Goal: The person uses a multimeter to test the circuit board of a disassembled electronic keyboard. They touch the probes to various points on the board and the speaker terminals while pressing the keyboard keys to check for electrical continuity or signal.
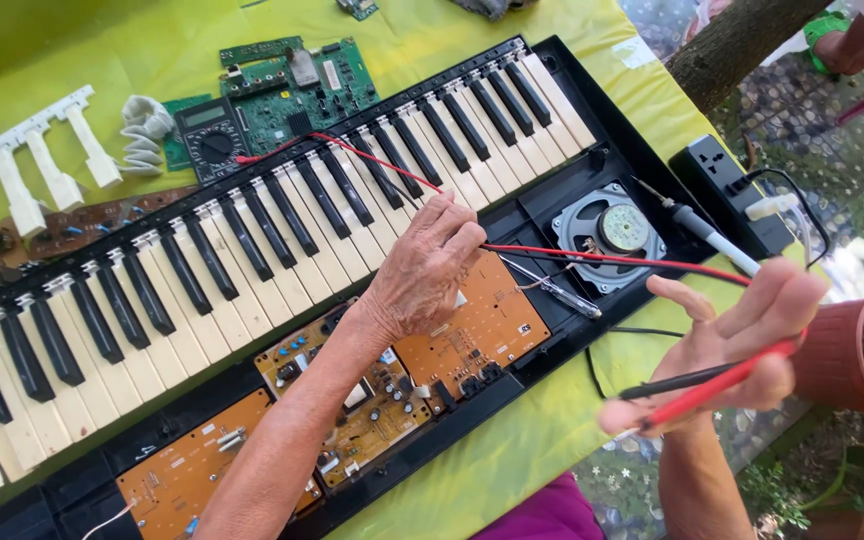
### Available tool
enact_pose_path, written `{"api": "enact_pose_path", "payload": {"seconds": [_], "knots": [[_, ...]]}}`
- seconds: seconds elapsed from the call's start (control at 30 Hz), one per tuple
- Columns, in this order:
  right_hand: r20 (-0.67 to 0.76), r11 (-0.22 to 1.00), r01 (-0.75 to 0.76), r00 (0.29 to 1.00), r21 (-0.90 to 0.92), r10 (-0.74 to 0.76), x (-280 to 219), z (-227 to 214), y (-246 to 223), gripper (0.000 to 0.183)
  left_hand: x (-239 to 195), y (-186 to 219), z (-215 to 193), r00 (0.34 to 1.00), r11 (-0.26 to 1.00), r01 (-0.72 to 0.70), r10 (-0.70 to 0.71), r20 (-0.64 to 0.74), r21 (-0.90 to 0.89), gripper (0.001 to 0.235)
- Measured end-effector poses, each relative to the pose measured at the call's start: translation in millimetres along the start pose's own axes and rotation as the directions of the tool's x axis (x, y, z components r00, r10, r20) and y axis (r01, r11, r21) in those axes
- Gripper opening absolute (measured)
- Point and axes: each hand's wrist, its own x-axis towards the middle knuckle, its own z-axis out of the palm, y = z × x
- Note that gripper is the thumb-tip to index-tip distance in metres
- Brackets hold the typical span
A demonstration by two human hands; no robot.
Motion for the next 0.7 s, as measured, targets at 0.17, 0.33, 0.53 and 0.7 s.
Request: {"api": "enact_pose_path", "payload": {"seconds": [0.17,0.33,0.53,0.7], "knots": [[0.206,0.962,0.003,0.977,-0.272,0.055,-3.7,-11.7,10.8,0.151,-1.7,-6.0,-14.6,1.000,0.997,-0.025,0.026,0.004,-0.071,0.015],[0.578,0.522,0.551,0.806,-0.651,-0.130,52.6,-7.0,15.7,0.060,-3.9,-7.0,-26.1,0.999,0.992,-0.033,0.029,-0.034,-0.124,0.019],[0.644,0.320,0.629,0.762,-0.708,-0.073,73.5,-13.5,20.5,0.016,-2.2,-3.3,-33.9,0.997,0.990,-0.054,0.046,-0.062,-0.130,0.015],[0.471,0.508,0.254,0.806,-0.823,0.360,61.1,-43.1,-17.7,0.046,-5.1,-12.8,-24.0,0.998,0.999,-0.010,0.012,-0.066,0.037,0.006]]}}
